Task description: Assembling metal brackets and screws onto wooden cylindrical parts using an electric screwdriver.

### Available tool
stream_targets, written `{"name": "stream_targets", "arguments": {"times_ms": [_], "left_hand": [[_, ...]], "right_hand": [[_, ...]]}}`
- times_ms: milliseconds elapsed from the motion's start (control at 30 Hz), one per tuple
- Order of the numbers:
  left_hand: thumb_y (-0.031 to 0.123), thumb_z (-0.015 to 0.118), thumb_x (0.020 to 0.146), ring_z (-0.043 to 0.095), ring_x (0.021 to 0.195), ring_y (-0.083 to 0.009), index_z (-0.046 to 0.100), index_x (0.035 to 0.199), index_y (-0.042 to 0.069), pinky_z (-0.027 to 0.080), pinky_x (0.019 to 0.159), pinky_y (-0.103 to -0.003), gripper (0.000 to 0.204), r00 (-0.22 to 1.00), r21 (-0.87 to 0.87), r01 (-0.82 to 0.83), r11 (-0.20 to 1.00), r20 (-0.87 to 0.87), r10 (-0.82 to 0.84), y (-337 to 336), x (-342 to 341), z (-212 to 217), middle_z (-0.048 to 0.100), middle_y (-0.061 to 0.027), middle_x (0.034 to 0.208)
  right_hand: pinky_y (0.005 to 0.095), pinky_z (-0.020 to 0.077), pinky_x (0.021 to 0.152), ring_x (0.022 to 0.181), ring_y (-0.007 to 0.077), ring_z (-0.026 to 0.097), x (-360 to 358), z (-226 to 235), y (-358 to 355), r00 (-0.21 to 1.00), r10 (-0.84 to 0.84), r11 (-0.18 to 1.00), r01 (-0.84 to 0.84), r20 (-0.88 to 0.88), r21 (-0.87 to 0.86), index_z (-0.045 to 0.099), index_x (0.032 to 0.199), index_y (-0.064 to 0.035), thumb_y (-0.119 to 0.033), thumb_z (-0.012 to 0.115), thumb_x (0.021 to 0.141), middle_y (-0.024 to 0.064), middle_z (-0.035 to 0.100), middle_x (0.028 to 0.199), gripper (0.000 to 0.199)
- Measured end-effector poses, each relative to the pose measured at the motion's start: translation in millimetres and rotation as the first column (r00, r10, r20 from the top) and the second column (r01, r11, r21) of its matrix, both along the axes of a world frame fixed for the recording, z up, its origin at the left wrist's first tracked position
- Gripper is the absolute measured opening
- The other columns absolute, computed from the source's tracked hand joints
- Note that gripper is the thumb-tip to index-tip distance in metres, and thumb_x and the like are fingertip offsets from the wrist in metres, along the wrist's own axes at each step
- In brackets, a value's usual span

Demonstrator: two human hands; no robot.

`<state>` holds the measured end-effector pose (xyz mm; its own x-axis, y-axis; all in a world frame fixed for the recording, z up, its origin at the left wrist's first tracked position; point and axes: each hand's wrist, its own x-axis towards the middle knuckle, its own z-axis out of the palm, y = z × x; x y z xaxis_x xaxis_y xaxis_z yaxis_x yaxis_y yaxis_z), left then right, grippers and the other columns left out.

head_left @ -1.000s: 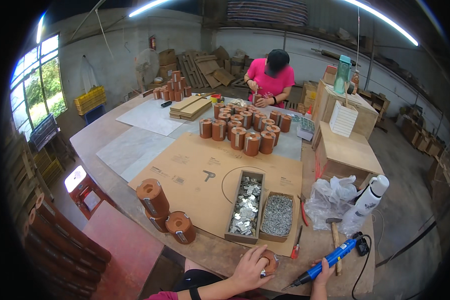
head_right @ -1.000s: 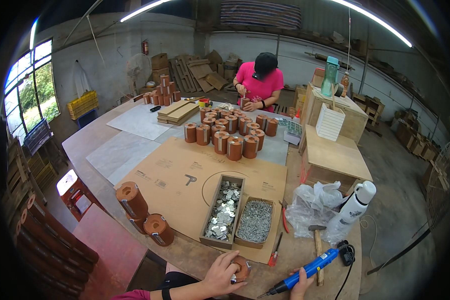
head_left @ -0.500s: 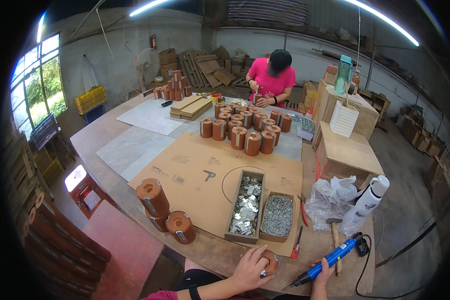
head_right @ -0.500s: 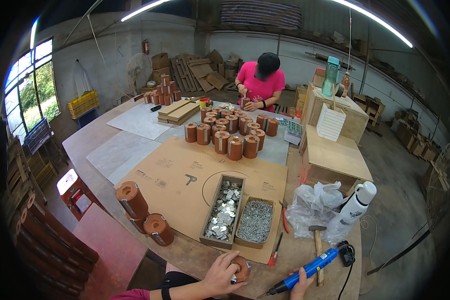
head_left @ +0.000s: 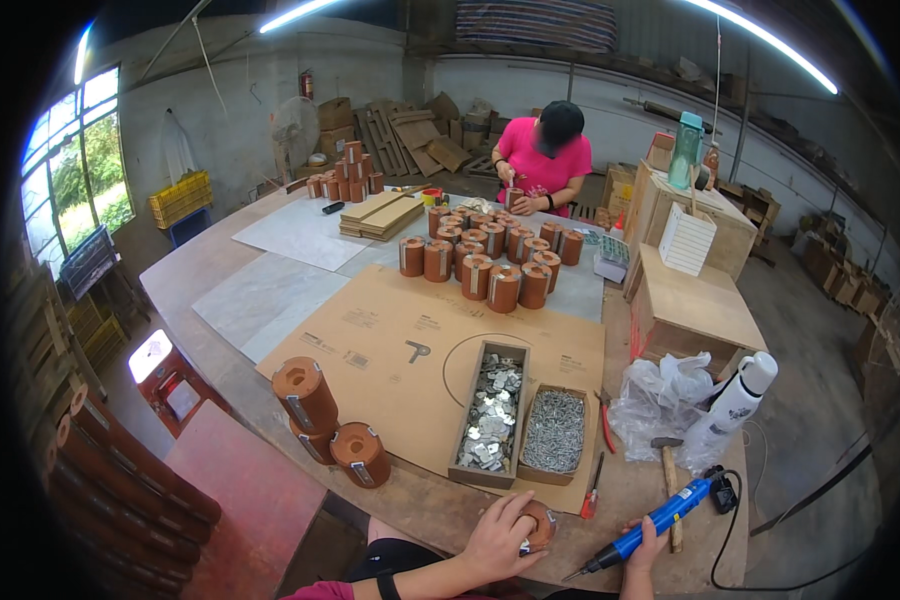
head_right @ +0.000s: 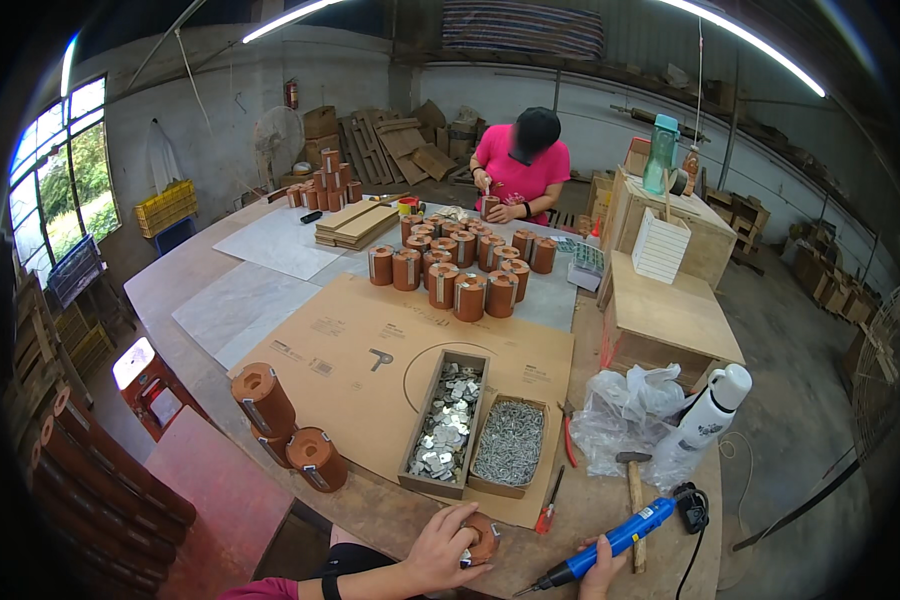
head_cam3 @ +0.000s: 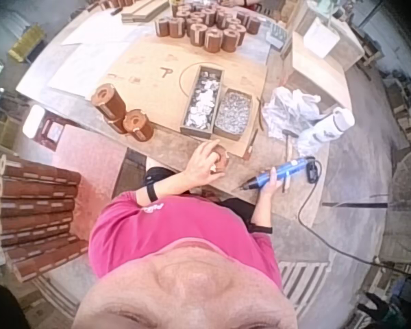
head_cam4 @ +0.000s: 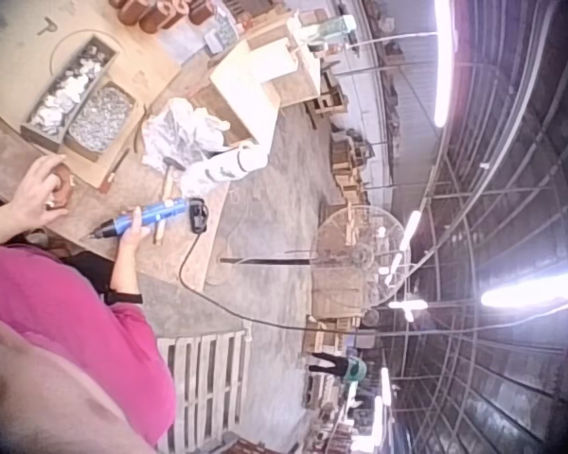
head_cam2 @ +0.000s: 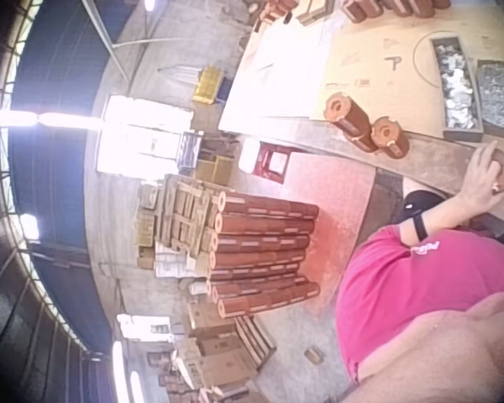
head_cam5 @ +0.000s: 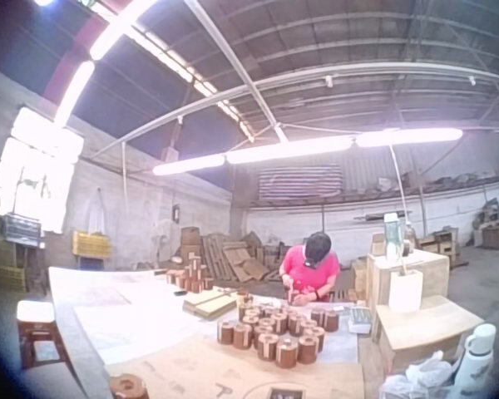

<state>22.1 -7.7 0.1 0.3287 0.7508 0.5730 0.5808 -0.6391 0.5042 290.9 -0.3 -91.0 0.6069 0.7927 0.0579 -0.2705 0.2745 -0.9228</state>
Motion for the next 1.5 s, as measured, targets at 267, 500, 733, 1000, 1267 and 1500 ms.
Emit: {"name": "stream_targets", "arguments": {"times_ms": [267, 500, 733, 1000, 1267, 1500], "left_hand": [[0.027, 0.075, 0.059, 0.042, 0.107, -0.0392, 0.048, 0.083, 0.005, 0.039, 0.089, -0.043, 0.042, 1.0, -0.005, 0.0, 1.0, -0.008, 0.0, 0.1, 0.2, -1.3, 0.043, -0.0209, 0.121], [0.026, 0.075, 0.058, 0.043, 0.106, -0.0397, 0.048, 0.083, 0.005, 0.039, 0.089, -0.043, 0.043, 1.0, -0.014, 0.007, 1.0, -0.019, -0.007, 2.2, 1.5, -4.7, 0.043, -0.0211, 0.121], [0.025, 0.076, 0.058, 0.043, 0.106, -0.0404, 0.048, 0.084, 0.004, 0.038, 0.089, -0.044, 0.044, 1.0, -0.003, 0.024, 1.0, -0.011, -0.024, 1.9, 1.4, -4.6, 0.042, -0.0228, 0.12], [0.028, 0.077, 0.059, 0.039, 0.107, -0.0425, 0.047, 0.085, 0.003, 0.035, 0.091, -0.046, 0.047, 0.999, -0.016, -0.003, 1.0, -0.035, 0.003, 1.6, 0.4, -1.9, 0.037, -0.0267, 0.12], [0.035, 0.074, 0.061, 0.038, 0.107, -0.0439, 0.048, 0.085, 0.0, 0.035, 0.091, -0.047, 0.05, 0.99, -0.002, -0.027, 1.0, -0.137, 0.027, 0.5, 0.7, -1.2, 0.037, -0.0282, 0.12], [0.033, 0.073, 0.06, 0.039, 0.107, -0.043, 0.049, 0.084, 0.001, 0.035, 0.089, -0.049, 0.047, 0.987, -0.029, -0.019, 0.999, -0.157, 0.014, -5.6, 1.8, -0.9, 0.037, -0.0255, 0.12]], "right_hand": [[0.0291, 0.0474, 0.048, 0.053, 0.0193, 0.053, 1.4, -2.9, -0.3, 1.0, -0.014, 1.0, 0.015, 0.004, -0.014, 0.04, 0.097, -0.0006, -0.018, 0.057, 0.076, 0.0106, 0.051, 0.064, 0.032], [0.0284, 0.0475, 0.048, 0.052, 0.019, 0.053, 0.2, 0.6, -0.6, 1.0, -0.019, 1.0, 0.019, 0.016, -0.024, 0.04, 0.096, -0.0005, -0.018, 0.057, 0.076, 0.0105, 0.051, 0.063, 0.031], [0.0284, 0.0471, 0.048, 0.052, 0.0193, 0.054, 1.3, 0.4, -4.0, 1.0, 0.0, 0.999, 0.002, 0.03, -0.05, 0.04, 0.098, -0.0002, -0.019, 0.058, 0.076, 0.0115, 0.052, 0.064, 0.034], [0.0292, 0.0469, 0.048, 0.051, 0.0197, 0.053, -4.1, 5.8, -2.1, 0.999, -0.003, 1.0, 0.004, 0.041, -0.029, 0.039, 0.101, -0.0004, -0.019, 0.057, 0.077, 0.0123, 0.053, 0.066, 0.036], [0.0302, 0.0471, 0.047, 0.051, 0.0199, 0.054, -2.3, 5.6, -1.0, 1.0, 0.0, 1.0, 0.0, 0.013, -0.028, 0.039, 0.101, -0.0004, -0.018, 0.057, 0.077, 0.0124, 0.053, 0.066, 0.035], [0.0293, 0.0466, 0.048, 0.051, 0.0197, 0.054, -3.1, 6.5, -7.9, 0.999, -0.019, 1.0, 0.019, 0.032, -0.014, 0.04, 0.103, -0.0002, -0.019, 0.058, 0.078, 0.0117, 0.053, 0.065, 0.036]]}}
